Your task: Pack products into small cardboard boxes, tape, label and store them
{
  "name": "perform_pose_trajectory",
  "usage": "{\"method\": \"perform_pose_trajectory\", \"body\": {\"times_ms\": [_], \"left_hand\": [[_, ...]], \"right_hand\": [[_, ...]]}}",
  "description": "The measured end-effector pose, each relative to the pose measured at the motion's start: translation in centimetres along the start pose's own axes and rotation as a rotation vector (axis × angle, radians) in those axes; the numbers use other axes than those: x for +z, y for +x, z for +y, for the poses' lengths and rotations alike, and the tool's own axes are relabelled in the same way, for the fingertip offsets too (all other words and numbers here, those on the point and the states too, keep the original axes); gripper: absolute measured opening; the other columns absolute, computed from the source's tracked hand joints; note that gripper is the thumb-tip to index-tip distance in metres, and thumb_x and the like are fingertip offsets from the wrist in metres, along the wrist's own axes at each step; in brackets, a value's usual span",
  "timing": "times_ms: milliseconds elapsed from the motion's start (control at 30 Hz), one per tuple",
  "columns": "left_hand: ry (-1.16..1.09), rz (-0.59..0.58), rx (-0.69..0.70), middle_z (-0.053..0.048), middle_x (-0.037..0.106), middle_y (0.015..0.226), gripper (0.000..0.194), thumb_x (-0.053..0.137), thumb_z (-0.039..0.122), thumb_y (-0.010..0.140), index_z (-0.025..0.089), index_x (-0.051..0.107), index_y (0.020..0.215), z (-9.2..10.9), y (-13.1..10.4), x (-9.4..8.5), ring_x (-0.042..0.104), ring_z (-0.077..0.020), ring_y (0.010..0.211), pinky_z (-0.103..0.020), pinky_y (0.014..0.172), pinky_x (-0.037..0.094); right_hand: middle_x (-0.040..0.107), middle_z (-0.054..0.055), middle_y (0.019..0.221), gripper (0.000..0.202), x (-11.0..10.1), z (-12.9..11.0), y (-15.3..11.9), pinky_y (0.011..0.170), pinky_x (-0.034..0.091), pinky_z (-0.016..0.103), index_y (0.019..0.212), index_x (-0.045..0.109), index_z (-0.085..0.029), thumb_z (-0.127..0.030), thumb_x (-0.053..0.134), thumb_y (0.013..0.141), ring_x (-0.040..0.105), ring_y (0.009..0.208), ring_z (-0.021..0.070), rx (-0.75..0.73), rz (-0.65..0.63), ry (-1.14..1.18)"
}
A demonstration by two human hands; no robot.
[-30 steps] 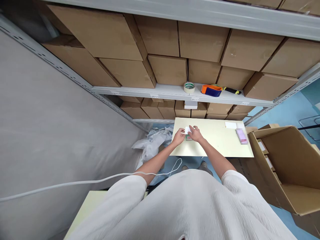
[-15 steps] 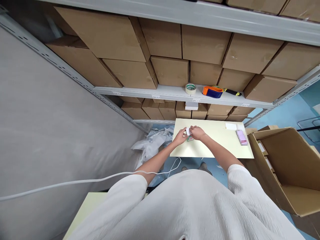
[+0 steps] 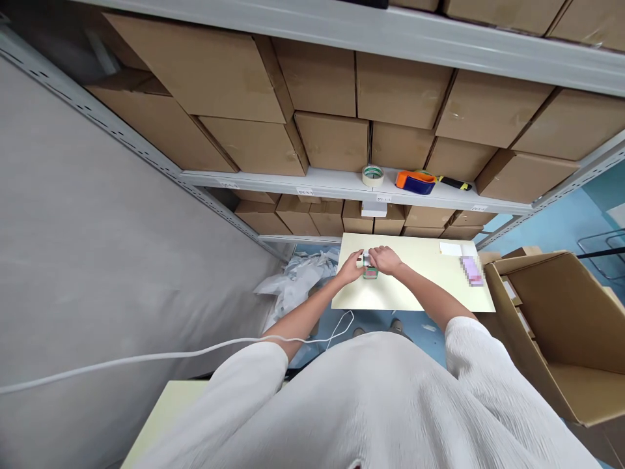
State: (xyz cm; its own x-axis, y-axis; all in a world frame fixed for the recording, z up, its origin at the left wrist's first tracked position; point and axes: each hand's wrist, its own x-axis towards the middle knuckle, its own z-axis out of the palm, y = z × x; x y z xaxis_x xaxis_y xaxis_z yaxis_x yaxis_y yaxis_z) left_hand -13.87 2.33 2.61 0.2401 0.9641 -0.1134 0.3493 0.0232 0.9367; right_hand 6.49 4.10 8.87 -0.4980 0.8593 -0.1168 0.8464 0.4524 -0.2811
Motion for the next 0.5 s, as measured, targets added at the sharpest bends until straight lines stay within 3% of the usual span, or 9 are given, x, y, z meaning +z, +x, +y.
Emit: {"method": "perform_pose_trajectory", "body": {"times_ms": [133,267,400,500], "left_hand": [[-0.052,-0.019,-0.018,-0.015,0.061,0.154,0.097,0.085,0.016,0.071,0.026,0.045,0.159,0.5,-0.1,0.0,0.064,-0.0328,0.134,-0.05,0.116,0.051],[-0.066,-0.07,0.007,-0.015,0.063,0.15,0.097,0.084,0.016,0.069,0.027,0.046,0.158,0.8,0.1,-0.1,0.07,-0.0298,0.123,-0.046,0.109,0.054],[-0.045,-0.122,0.023,-0.014,0.062,0.146,0.096,0.084,0.015,0.066,0.027,0.052,0.156,0.9,0.6,-0.4,0.071,-0.0287,0.115,-0.045,0.107,0.056],[0.038,-0.143,0.007,-0.015,0.061,0.144,0.094,0.085,0.014,0.063,0.024,0.057,0.152,1.0,0.9,-0.7,0.067,-0.0329,0.123,-0.046,0.112,0.053]], "right_hand": [[0.077,0.01,0.098,0.041,0.1,0.6,1.3,0.084,0.05,0.038,0.136,0.054,-0.023,-0.05,0.031,0.114,0.07,0.091,0.0311,0.395,0.175,0.299],[0.076,0.007,0.093,0.042,1.1,1.0,1.6,0.081,0.052,0.04,0.139,0.049,-0.023,-0.051,0.035,0.111,0.07,0.087,0.0325,0.554,0.328,0.463],[0.076,0.011,0.119,0.045,2.0,1.2,1.2,0.093,0.055,0.042,0.147,0.051,-0.023,-0.043,0.036,0.109,0.071,0.103,0.0303,0.531,0.358,0.468],[0.063,0.016,0.149,0.047,2.3,1.2,0.7,0.105,0.054,0.044,0.146,0.058,-0.021,-0.042,0.039,0.109,0.066,0.125,0.0311,0.506,0.291,0.398]]}}
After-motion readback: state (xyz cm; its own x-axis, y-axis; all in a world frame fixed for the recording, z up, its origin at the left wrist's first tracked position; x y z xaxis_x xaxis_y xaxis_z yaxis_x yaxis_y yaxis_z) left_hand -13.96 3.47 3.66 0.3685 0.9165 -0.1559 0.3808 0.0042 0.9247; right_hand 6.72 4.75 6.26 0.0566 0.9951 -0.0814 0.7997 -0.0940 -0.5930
